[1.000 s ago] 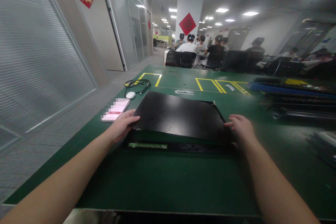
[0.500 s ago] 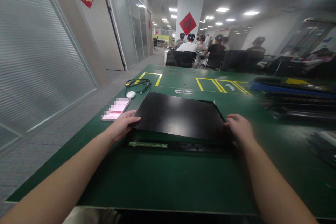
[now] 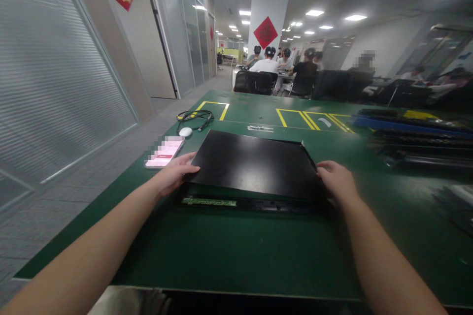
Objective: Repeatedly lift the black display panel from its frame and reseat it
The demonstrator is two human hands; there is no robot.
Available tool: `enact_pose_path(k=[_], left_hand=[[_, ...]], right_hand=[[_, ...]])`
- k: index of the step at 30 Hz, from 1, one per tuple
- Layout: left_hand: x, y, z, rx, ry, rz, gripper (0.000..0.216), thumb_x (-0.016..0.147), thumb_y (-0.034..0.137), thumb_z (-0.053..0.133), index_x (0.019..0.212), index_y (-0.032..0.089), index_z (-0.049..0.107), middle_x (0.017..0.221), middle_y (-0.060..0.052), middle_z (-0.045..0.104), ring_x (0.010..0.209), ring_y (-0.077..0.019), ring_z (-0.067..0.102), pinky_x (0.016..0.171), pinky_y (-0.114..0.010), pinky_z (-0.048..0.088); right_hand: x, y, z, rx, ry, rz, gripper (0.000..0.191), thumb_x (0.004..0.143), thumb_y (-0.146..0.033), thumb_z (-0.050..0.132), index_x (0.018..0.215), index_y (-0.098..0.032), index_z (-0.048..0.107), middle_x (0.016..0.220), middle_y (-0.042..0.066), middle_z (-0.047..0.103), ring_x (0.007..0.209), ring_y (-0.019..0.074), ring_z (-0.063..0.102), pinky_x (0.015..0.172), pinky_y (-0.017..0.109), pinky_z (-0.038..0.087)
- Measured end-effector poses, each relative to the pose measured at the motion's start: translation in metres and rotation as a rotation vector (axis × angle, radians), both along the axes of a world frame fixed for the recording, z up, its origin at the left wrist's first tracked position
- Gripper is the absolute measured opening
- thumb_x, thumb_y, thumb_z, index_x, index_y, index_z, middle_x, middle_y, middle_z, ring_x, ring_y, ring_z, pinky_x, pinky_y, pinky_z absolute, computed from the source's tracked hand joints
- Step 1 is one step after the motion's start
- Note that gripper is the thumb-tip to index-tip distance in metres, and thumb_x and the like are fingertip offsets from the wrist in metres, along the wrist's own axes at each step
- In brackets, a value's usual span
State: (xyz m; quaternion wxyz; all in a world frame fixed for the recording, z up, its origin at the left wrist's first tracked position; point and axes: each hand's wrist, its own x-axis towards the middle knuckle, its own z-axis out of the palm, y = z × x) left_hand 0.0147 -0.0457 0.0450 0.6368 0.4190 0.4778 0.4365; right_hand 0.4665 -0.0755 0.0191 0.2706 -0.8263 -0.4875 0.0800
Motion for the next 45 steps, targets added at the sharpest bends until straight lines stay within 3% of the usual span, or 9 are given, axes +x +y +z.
enact_pose_path(k=[18,29,36,41,45], left_hand=[[-0.0044,0.0058,-0.01,0.029,-0.032,-0.038,0.068,0.059,0.005,0.082,0.124,0.018,0.065,0.106,-0.011,0.079,0.083,-0.0256,0.077,0.068,-0.029,0.06],[-0.0015,0.0023,-0.0051,0.033,-0.014,-0.02,0.063,0.059,0.005,0.08,0.119,0.019,0.068,0.105,-0.01,0.079,0.082,-0.0253,0.077,0.067,-0.029,0.059],[0.0015,0.0035,-0.0014,-0.011,0.02,0.055,0.041,0.069,0.012,0.072,0.109,0.02,0.074,0.096,-0.007,0.08,0.084,-0.0237,0.076,0.064,-0.027,0.058],[0.0012,0.0058,-0.0039,-0.019,0.003,0.048,0.045,0.069,0.009,0.071,0.113,0.019,0.072,0.096,-0.007,0.08,0.079,-0.0235,0.076,0.061,-0.027,0.058],[0.002,0.0037,-0.0015,-0.02,-0.005,0.053,0.05,0.068,0.006,0.069,0.116,0.018,0.07,0.095,-0.008,0.081,0.079,-0.0238,0.077,0.064,-0.028,0.06]], right_hand=[[-0.0078,-0.0046,0.0045,-0.023,-0.119,0.041,0.032,0.079,-0.036,0.054,0.1,-0.025,0.076,0.089,0.006,0.075,0.077,0.0226,0.066,0.063,0.03,0.044],[-0.0088,-0.0052,0.0058,-0.045,-0.202,0.105,0.031,0.08,-0.038,0.052,0.097,-0.026,0.075,0.088,0.005,0.075,0.079,0.0235,0.065,0.062,0.031,0.041],[-0.0051,-0.0041,0.0058,-0.039,-0.131,0.083,0.03,0.079,-0.036,0.053,0.096,-0.026,0.076,0.088,0.005,0.075,0.081,0.0236,0.065,0.064,0.031,0.042],[-0.0027,-0.0038,0.0058,-0.05,-0.109,0.088,0.031,0.078,-0.036,0.054,0.097,-0.026,0.076,0.091,0.005,0.075,0.082,0.0245,0.065,0.067,0.032,0.044],[-0.0019,-0.0041,0.005,0.029,-0.089,0.09,0.031,0.078,-0.036,0.054,0.097,-0.024,0.076,0.092,0.005,0.075,0.085,0.024,0.066,0.07,0.033,0.045]])
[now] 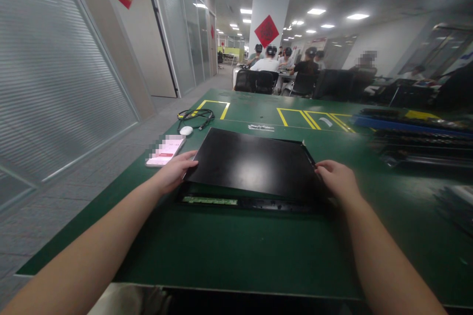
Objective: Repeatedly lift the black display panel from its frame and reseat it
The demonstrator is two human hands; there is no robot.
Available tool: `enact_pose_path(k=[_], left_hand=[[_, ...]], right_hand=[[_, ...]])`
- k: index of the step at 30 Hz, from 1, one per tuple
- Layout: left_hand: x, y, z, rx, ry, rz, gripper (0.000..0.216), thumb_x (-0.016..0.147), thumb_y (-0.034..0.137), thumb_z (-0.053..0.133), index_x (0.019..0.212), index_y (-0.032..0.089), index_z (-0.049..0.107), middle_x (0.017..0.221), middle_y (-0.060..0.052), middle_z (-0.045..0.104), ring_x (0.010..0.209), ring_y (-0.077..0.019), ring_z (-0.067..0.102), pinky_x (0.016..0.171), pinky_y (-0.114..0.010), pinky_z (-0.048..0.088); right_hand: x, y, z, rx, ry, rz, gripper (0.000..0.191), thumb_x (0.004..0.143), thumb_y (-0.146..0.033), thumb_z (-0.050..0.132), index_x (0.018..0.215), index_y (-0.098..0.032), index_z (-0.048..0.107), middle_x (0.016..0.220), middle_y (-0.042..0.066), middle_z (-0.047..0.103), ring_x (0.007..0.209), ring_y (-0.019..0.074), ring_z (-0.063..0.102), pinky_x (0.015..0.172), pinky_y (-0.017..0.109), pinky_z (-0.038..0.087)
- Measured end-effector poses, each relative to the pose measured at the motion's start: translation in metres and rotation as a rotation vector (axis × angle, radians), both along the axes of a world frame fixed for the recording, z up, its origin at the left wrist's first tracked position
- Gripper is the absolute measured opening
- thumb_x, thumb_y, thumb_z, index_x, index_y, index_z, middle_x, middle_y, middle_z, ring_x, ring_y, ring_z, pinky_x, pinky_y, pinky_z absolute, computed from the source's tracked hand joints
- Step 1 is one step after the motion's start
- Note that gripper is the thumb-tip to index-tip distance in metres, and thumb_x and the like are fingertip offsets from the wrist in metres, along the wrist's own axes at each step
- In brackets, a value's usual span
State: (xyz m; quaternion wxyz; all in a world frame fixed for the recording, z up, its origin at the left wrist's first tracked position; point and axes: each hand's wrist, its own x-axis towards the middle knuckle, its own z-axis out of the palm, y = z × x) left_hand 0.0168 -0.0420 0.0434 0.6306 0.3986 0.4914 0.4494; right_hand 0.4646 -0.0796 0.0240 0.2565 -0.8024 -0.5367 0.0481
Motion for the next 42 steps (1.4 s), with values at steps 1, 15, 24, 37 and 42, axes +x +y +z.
enact_pose_path(k=[1,15,24,37,42], left_hand=[[0.0,-0.001,0.001,0.0,-0.004,0.003,0.05,0.067,0.004,0.069,0.116,0.017,0.07,0.096,-0.008,0.08,0.079,-0.0237,0.077,0.065,-0.028,0.06],[0.004,-0.002,0.004,-0.019,-0.018,0.034,0.051,0.073,-0.004,0.059,0.12,0.013,0.067,0.088,-0.008,0.081,0.073,-0.0202,0.077,0.06,-0.024,0.062],[0.005,-0.002,0.002,-0.018,0.009,0.028,0.055,0.074,-0.002,0.06,0.127,0.014,0.064,0.092,-0.009,0.081,0.073,-0.0207,0.077,0.059,-0.025,0.062],[0.005,-0.001,-0.001,0.029,0.053,0.003,0.048,0.078,0.006,0.062,0.125,0.019,0.065,0.097,-0.006,0.08,0.084,-0.0213,0.077,0.068,-0.028,0.062],[0.008,0.0,-0.003,0.046,0.023,0.039,0.04,0.085,0.015,0.06,0.124,0.019,0.067,0.101,-0.007,0.08,0.089,-0.0219,0.076,0.068,-0.027,0.061]], right_hand=[[0.0,0.0,0.0,0.016,0.008,-0.002,0.031,0.078,-0.035,0.054,0.097,-0.024,0.076,0.092,0.005,0.075,0.085,0.0238,0.066,0.07,0.032,0.045],[0.014,0.012,-0.018,-0.238,-0.009,0.042,0.041,0.079,-0.028,0.055,0.112,-0.016,0.076,0.106,0.011,0.075,0.095,0.0263,0.068,0.083,0.033,0.051],[0.016,0.015,-0.022,-0.232,0.116,0.006,0.04,0.076,-0.017,0.058,0.111,-0.015,0.076,0.1,0.011,0.076,0.089,0.0235,0.07,0.081,0.03,0.052],[0.021,0.016,-0.028,-0.178,0.202,-0.037,0.044,0.069,-0.006,0.056,0.107,-0.016,0.076,0.094,0.011,0.076,0.087,0.0223,0.07,0.078,0.029,0.052],[0.019,0.016,-0.026,-0.158,0.17,-0.03,0.041,0.069,-0.006,0.056,0.104,-0.014,0.077,0.099,0.012,0.075,0.092,0.0232,0.069,0.083,0.03,0.051]])
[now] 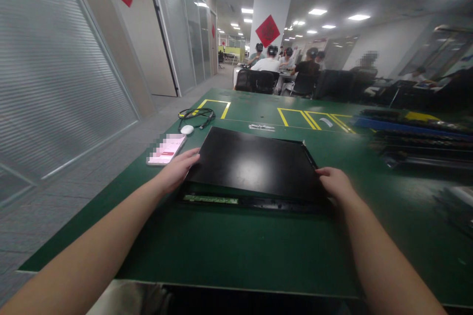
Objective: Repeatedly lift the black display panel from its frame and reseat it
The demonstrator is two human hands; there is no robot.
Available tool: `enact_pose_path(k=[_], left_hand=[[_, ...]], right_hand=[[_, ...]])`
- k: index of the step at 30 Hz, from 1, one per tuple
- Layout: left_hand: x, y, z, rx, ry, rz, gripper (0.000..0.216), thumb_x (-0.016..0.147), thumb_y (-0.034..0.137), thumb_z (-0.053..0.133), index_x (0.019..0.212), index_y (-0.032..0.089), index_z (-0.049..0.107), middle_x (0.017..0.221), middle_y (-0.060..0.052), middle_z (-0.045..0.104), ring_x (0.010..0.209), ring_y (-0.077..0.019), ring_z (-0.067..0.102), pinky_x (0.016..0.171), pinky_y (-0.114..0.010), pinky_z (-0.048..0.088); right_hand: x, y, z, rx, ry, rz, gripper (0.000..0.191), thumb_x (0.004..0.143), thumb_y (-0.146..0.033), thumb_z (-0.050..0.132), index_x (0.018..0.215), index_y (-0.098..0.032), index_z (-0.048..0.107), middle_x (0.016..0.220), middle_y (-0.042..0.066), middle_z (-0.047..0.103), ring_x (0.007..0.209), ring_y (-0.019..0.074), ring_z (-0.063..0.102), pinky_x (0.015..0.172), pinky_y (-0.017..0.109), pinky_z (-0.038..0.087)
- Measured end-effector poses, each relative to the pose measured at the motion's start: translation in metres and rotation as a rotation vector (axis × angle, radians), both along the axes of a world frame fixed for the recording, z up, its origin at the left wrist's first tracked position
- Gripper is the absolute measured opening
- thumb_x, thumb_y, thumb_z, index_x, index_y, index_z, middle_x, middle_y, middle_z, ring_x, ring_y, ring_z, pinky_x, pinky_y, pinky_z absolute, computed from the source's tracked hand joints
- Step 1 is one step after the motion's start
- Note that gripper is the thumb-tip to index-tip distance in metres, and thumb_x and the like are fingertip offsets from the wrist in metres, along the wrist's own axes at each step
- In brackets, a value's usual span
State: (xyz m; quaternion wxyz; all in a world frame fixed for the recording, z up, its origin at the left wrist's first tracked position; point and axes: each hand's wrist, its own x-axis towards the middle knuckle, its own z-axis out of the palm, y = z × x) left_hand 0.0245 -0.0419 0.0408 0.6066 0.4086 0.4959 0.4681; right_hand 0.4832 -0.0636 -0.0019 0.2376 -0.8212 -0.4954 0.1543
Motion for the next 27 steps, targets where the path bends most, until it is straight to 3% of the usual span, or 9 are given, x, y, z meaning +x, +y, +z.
enact_pose_path(k=[4,10,14,17,20,27], left_hand=[[0.0,-0.001,0.001,0.017,0.024,0.01,0.044,0.082,0.015,0.064,0.125,0.02,0.067,0.101,-0.007,0.08,0.09,-0.0227,0.075,0.07,-0.027,0.061],[-0.006,0.0,-0.003,0.167,0.102,0.015,0.045,0.073,0.027,0.075,0.117,0.021,0.072,0.114,-0.009,0.076,0.107,-0.0281,0.07,0.09,-0.034,0.056],[-0.015,0.008,-0.012,0.295,0.308,0.003,0.056,0.067,0.041,0.077,0.118,0.019,0.071,0.128,-0.012,0.069,0.122,-0.0357,0.06,0.104,-0.047,0.046],[-0.021,0.013,-0.018,0.37,0.518,0.02,0.049,0.067,0.043,0.075,0.111,0.02,0.075,0.139,-0.013,0.062,0.132,-0.0377,0.05,0.113,-0.05,0.033],[-0.024,0.017,-0.022,0.38,0.638,0.017,0.045,0.066,0.044,0.074,0.105,0.022,0.076,0.143,-0.012,0.058,0.136,-0.0377,0.046,0.116,-0.049,0.03],[-0.03,0.023,-0.035,0.396,0.86,-0.085,0.055,0.071,0.048,0.065,0.117,0.019,0.071,0.147,-0.013,0.053,0.136,-0.0364,0.045,0.115,-0.048,0.033]], right_hand=[[0.002,0.0,-0.003,-0.016,0.041,-0.006,0.042,0.069,-0.009,0.057,0.106,-0.015,0.076,0.091,0.011,0.076,0.084,0.0223,0.07,0.077,0.03,0.053],[0.002,-0.001,-0.002,-0.024,0.011,-0.012,0.043,0.069,-0.009,0.056,0.107,-0.016,0.076,0.095,0.011,0.075,0.088,0.0226,0.07,0.079,0.029,0.052],[0.0,-0.001,0.001,-0.022,-0.016,0.003,0.044,0.069,-0.008,0.055,0.106,-0.016,0.076,0.101,0.012,0.075,0.094,0.0234,0.069,0.084,0.031,0.051],[0.001,-0.001,0.001,-0.024,-0.002,0.002,0.044,0.069,-0.007,0.055,0.106,-0.016,0.076,0.099,0.011,0.075,0.091,0.0232,0.069,0.083,0.031,0.052],[0.0,-0.001,0.0,-0.027,0.024,-0.016,0.044,0.069,-0.008,0.056,0.107,-0.017,0.076,0.094,0.011,0.075,0.086,0.0222,0.07,0.078,0.029,0.052],[0.001,-0.001,0.0,-0.011,0.008,-0.002,0.042,0.067,-0.007,0.057,0.104,-0.017,0.077,0.097,0.011,0.075,0.087,0.022,0.07,0.077,0.028,0.052]])
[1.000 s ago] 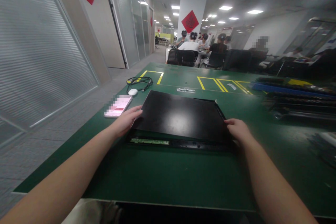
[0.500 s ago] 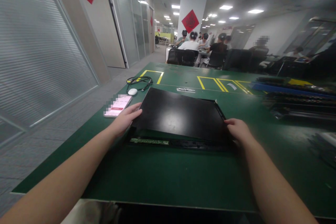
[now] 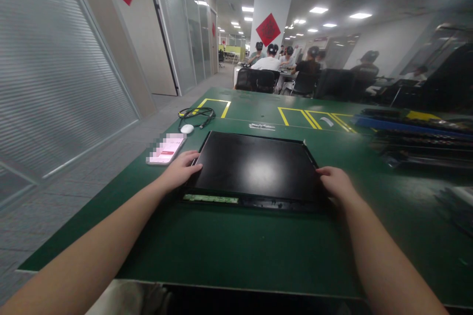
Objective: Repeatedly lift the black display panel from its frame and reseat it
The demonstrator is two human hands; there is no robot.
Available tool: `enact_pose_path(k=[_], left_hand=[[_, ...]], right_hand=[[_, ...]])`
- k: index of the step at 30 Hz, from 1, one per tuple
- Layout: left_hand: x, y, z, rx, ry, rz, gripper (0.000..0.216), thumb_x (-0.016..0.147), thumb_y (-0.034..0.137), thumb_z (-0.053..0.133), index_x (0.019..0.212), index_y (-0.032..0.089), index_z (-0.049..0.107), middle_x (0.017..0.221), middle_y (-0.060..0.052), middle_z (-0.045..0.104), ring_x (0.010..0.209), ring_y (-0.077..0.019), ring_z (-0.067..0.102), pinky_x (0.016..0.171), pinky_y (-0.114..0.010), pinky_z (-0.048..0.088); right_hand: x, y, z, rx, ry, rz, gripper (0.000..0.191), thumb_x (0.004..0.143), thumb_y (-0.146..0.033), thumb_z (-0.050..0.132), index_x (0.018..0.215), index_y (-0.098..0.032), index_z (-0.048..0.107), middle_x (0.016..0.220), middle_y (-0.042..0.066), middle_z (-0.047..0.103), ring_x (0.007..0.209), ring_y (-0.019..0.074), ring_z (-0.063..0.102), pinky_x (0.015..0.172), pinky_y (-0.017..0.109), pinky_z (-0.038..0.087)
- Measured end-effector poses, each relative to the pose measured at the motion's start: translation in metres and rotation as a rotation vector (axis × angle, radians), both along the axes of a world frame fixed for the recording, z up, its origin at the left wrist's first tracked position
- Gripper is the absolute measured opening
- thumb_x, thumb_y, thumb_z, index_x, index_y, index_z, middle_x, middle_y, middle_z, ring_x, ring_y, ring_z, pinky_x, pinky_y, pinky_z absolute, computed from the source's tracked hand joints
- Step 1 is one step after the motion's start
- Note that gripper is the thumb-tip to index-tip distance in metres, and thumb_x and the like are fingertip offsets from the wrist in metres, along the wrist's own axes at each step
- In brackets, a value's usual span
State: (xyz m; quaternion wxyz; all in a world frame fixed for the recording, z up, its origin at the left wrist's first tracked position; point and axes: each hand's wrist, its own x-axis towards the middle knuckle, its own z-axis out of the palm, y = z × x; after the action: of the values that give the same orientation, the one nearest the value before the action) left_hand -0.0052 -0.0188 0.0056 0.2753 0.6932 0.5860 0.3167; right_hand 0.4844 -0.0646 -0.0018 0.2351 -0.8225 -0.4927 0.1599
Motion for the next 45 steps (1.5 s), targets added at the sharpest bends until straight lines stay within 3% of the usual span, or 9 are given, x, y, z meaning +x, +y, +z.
enact_pose_path(k=[8,20,27,45], left_hand=[[-0.003,-0.001,-0.003,0.006,0.189,-0.049,0.065,0.076,0.051,0.058,0.125,0.01,0.065,0.149,-0.019,0.047,0.137,-0.0364,0.044,0.116,-0.048,0.03],[-0.005,0.0,-0.004,0.034,0.227,-0.082,0.058,0.077,0.053,0.058,0.121,0.016,0.067,0.146,-0.015,0.05,0.136,-0.0358,0.046,0.117,-0.048,0.03],[-0.005,0.0,-0.003,0.037,0.246,-0.106,0.062,0.078,0.054,0.056,0.122,0.011,0.065,0.147,-0.02,0.048,0.136,-0.0365,0.045,0.117,-0.047,0.03],[-0.005,-0.001,-0.003,0.027,0.254,-0.13,0.062,0.078,0.055,0.057,0.122,0.013,0.064,0.149,-0.019,0.046,0.137,-0.0359,0.044,0.115,-0.047,0.032]], right_hand=[[0.006,0.002,-0.007,0.002,0.06,0.003,0.044,0.068,-0.008,0.056,0.107,-0.016,0.076,0.094,0.011,0.075,0.082,0.0213,0.07,0.074,0.028,0.053],[0.009,0.001,-0.011,0.023,0.193,-0.006,0.044,0.068,-0.01,0.057,0.108,-0.015,0.074,0.088,0.01,0.075,0.066,0.0179,0.067,0.059,0.025,0.049],[0.015,0.004,-0.021,0.052,0.236,-0.009,0.044,0.068,-0.01,0.056,0.108,-0.015,0.074,0.086,0.009,0.075,0.067,0.0182,0.067,0.063,0.026,0.05],[0.013,0.003,-0.014,0.014,0.153,-0.003,0.048,0.065,-0.01,0.056,0.109,-0.016,0.074,0.089,0.01,0.075,0.07,0.02,0.068,0.064,0.028,0.052]])
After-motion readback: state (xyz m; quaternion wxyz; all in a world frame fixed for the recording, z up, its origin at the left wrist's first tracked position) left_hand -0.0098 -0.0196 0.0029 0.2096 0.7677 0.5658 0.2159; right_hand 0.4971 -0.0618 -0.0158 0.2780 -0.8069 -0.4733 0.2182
